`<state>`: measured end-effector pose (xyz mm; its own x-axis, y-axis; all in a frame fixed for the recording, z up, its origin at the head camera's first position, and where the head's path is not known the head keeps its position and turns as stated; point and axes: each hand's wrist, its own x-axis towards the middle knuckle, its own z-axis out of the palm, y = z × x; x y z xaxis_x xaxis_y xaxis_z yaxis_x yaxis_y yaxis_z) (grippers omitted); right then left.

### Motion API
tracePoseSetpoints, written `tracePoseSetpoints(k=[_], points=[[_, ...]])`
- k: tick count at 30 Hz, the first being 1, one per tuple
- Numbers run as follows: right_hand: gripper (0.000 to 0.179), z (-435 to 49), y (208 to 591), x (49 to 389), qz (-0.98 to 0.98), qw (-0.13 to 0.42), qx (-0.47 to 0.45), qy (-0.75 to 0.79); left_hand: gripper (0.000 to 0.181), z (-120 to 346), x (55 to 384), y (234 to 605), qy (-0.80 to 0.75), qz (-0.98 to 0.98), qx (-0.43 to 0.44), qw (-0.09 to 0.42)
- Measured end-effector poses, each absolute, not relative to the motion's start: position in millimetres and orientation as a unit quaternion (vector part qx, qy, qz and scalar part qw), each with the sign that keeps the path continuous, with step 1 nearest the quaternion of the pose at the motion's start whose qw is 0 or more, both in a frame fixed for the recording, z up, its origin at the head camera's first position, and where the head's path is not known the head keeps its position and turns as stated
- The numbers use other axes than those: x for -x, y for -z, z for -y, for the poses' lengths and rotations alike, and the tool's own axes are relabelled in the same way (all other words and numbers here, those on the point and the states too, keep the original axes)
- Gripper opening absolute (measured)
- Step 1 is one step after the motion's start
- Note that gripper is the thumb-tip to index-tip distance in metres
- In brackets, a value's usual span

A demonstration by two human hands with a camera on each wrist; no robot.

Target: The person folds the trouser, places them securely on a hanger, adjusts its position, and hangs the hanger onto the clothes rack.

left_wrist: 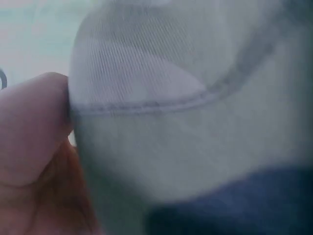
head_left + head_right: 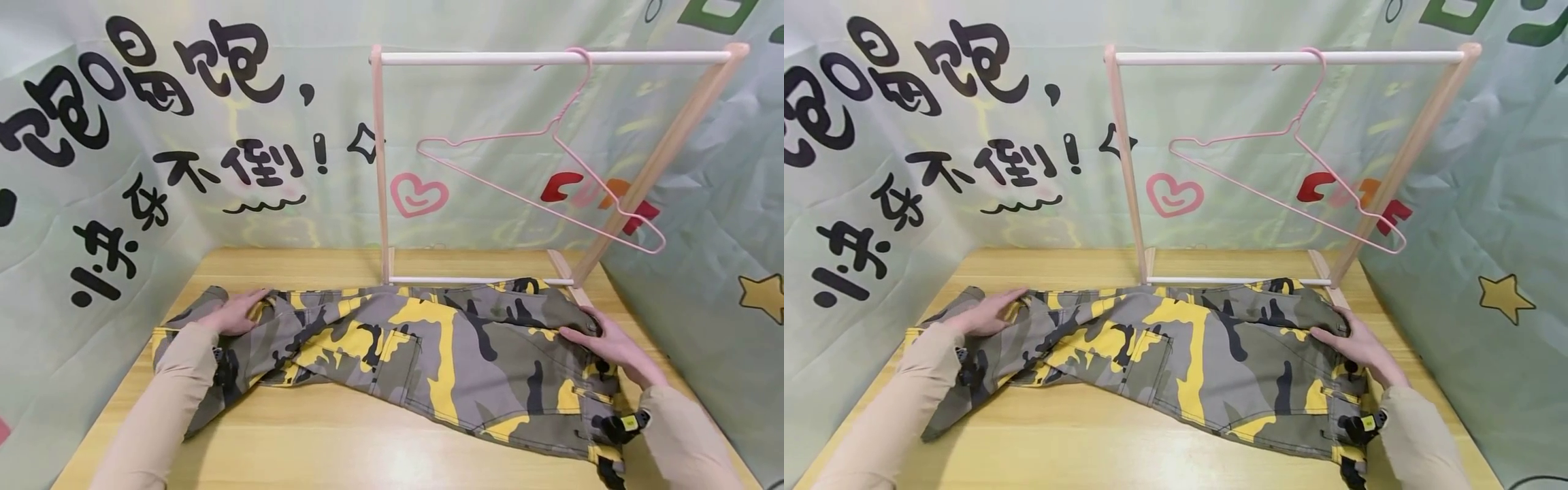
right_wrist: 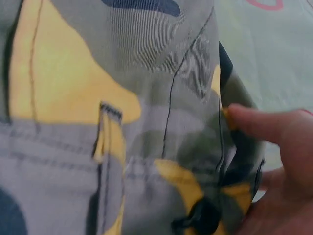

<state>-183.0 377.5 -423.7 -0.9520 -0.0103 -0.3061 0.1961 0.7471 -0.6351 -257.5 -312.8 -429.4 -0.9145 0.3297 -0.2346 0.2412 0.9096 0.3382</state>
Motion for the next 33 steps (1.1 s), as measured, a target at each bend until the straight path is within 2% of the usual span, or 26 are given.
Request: tracePoseSetpoints(k=[2, 4, 7, 10, 12, 14, 18, 21, 25, 27, 29, 31, 33], points=[[0.098, -374.7, 424.3, 188.0, -0.926, 0.148, -0.050, 0.344, 0.053, 303.9, 263.1, 427.1, -0.160, -0.961, -0.172, 0.147], [0.097, -372.3, 425.7, 192.4, -0.928, 0.152, -0.050, 0.337, 0.045, 296.3, 266.9, 423.9, -0.166, -0.960, -0.154, 0.162], [0.092, -371.5, 429.4, 195.4, -0.932, 0.152, -0.047, 0.325, 0.051, 289.8, 268.6, 421.4, -0.142, -0.971, -0.076, 0.179], [0.078, -373.2, 431.8, 193.9, -0.941, 0.116, -0.028, 0.315, 0.042, 291.0, 268.1, 421.6, -0.165, -0.972, -0.032, 0.164], [0.068, -375.0, 430.8, 191.6, -0.949, 0.064, -0.002, 0.310, 0.030, 294.0, 267.4, 419.6, -0.199, -0.971, -0.021, 0.135], [0.059, -378.8, 428.0, 188.1, -0.951, 0.000, 0.026, 0.309, 0.018, 298.4, 266.3, 411.8, -0.242, -0.966, -0.027, 0.084], [0.053, -391.9, 423.6, 178.7, -0.936, -0.077, 0.068, 0.337, 0.027, 306.5, 266.6, 382.3, -0.270, -0.962, -0.043, -0.008], [0.054, -403.4, 424.8, 171.1, -0.929, -0.082, 0.066, 0.356, 0.030, 311.3, 268.8, 358.1, -0.215, -0.972, -0.058, -0.071], [0.055, -411.7, 428.7, 168.3, -0.938, -0.079, 0.036, 0.334, 0.024, 313.8, 275.1, 338.9, -0.120, -0.975, -0.071, -0.172], [0.055, -412.2, 429.9, 170.4, -0.947, -0.078, 0.025, 0.310, 0.023, 313.1, 278.6, 338.3, -0.101, -0.973, -0.071, -0.196], [0.054, -411.3, 431.0, 173.1, -0.955, -0.078, 0.020, 0.285, 0.028, 311.7, 280.4, 343.4, -0.096, -0.977, -0.063, -0.178], [0.054, -409.5, 431.3, 175.0, -0.960, -0.073, 0.018, 0.268, 0.034, 311.0, 280.0, 353.0, -0.094, -0.987, -0.058, -0.114], [0.054, -407.5, 431.4, 176.4, -0.964, -0.065, 0.015, 0.258, 0.049, 310.4, 277.2, 364.7, -0.093, -0.994, -0.051, -0.035]])
